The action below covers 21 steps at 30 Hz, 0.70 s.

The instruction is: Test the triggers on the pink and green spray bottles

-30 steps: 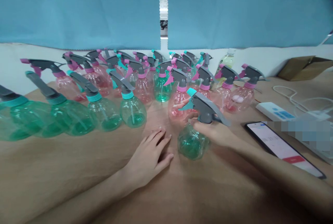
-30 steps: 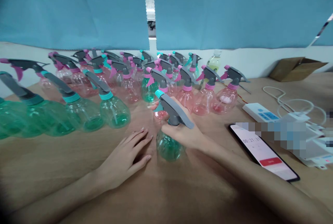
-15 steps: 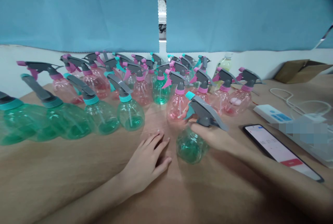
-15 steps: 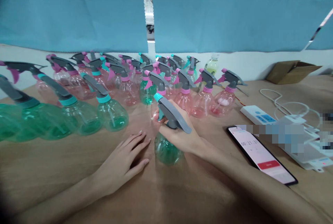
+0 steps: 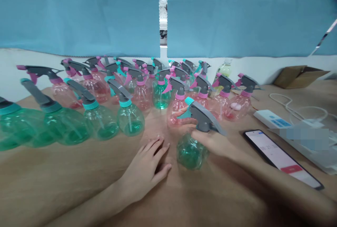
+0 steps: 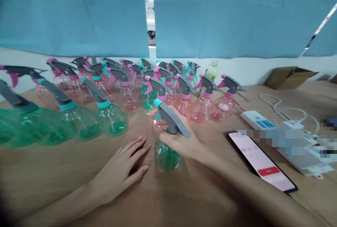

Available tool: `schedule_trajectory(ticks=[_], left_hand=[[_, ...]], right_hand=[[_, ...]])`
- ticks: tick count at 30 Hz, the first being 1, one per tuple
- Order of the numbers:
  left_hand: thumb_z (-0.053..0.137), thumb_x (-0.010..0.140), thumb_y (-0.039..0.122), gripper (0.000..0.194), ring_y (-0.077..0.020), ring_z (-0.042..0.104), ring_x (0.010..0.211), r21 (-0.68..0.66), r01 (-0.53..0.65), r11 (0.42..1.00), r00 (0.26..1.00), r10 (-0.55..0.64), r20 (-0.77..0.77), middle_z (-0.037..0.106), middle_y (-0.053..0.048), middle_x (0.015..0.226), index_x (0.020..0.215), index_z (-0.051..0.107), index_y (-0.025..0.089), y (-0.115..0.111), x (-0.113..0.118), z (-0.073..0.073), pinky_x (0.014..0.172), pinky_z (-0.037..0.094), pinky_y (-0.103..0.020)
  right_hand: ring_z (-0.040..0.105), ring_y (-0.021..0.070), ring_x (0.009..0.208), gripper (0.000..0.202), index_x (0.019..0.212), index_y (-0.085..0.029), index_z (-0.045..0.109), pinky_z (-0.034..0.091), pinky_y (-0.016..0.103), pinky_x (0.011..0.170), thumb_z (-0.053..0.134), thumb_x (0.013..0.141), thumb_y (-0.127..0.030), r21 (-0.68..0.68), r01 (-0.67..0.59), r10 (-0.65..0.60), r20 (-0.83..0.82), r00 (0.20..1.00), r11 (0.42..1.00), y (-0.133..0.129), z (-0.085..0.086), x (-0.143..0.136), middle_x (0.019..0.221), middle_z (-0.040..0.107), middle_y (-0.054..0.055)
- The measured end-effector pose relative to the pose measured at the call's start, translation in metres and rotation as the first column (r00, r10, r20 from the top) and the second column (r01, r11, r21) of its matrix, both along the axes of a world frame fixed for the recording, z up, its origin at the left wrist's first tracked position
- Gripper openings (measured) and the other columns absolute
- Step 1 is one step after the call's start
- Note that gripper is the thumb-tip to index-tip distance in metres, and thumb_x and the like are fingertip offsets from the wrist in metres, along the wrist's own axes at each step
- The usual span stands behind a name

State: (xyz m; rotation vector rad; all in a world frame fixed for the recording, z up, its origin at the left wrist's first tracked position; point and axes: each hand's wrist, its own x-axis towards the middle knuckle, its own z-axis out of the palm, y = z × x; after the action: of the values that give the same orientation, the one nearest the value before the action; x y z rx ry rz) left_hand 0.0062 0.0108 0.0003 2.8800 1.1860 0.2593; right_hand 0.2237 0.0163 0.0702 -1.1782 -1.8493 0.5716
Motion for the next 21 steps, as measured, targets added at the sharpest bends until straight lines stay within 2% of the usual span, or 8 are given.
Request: schedule_trajectory(ticks=[4,8,12,16,21], left_hand=[[0.043,0.092,0.044,0.05,-0.0274,0.032,0.131,0.007,0.003,1.0,1.0,-0.003,0.001,0.04,-0.012,0.141,0.134,0.042,0.016,-0.0015,-0.0005,-0.0003,0.102,0.032,-0.046],[0.042,0.093,0.044,0.051,-0.0271,0.031,0.131,0.021,0.011,1.0,1.0,-0.011,0.006,0.038,-0.012,0.142,0.135,0.041,0.016,-0.001,-0.001,-0.0018,0.104,0.03,-0.046],[0.042,0.093,0.045,0.051,-0.0269,0.03,0.132,0.024,0.012,1.0,1.0,-0.012,0.002,0.037,-0.012,0.142,0.134,0.042,0.016,-0.0006,-0.0011,-0.0027,0.104,0.03,-0.045],[0.041,0.093,0.045,0.051,-0.0269,0.029,0.132,0.016,0.006,1.0,1.0,-0.006,-0.01,0.037,-0.012,0.143,0.134,0.042,0.015,-0.0007,-0.0003,-0.0015,0.104,0.03,-0.045],[0.042,0.092,0.045,0.051,-0.0267,0.029,0.132,0.006,0.003,1.0,1.0,-0.003,-0.003,0.037,-0.012,0.142,0.134,0.043,0.015,-0.0007,0.0003,-0.0004,0.105,0.029,-0.045]], right_hand=[[0.063,0.0179,0.075,0.03,0.092,-0.026,0.058,0.052,0.032,0.07,0.044,0.066,-0.02,-0.078,-0.035,0.026,-0.112,0.993,0.996,0.0017,-0.0028,-0.0006,0.078,0.066,-0.001],[0.062,0.0176,0.071,0.04,0.101,-0.026,0.058,0.053,0.034,0.07,0.045,0.064,-0.018,-0.091,-0.036,0.023,-0.135,0.991,0.995,0.0011,-0.0012,-0.0021,0.082,0.068,-0.001],[0.062,0.0184,0.073,0.043,0.102,-0.026,0.058,0.053,0.033,0.064,0.045,0.062,-0.02,-0.089,-0.008,-0.004,-0.133,0.991,0.996,0.0008,0.0005,-0.0033,0.087,0.068,0.0],[0.062,0.0185,0.073,0.044,0.102,-0.027,0.057,0.053,0.033,0.064,0.044,0.06,-0.02,-0.069,-0.018,0.008,-0.146,0.989,0.997,-0.0003,0.0031,-0.0041,0.09,0.067,0.0],[0.055,0.0166,0.059,0.031,0.088,-0.027,0.059,0.049,0.03,0.054,0.045,0.061,-0.023,-0.069,0.071,-0.077,-0.094,0.993,0.995,-0.0023,0.002,-0.0021,0.071,0.063,-0.001]])
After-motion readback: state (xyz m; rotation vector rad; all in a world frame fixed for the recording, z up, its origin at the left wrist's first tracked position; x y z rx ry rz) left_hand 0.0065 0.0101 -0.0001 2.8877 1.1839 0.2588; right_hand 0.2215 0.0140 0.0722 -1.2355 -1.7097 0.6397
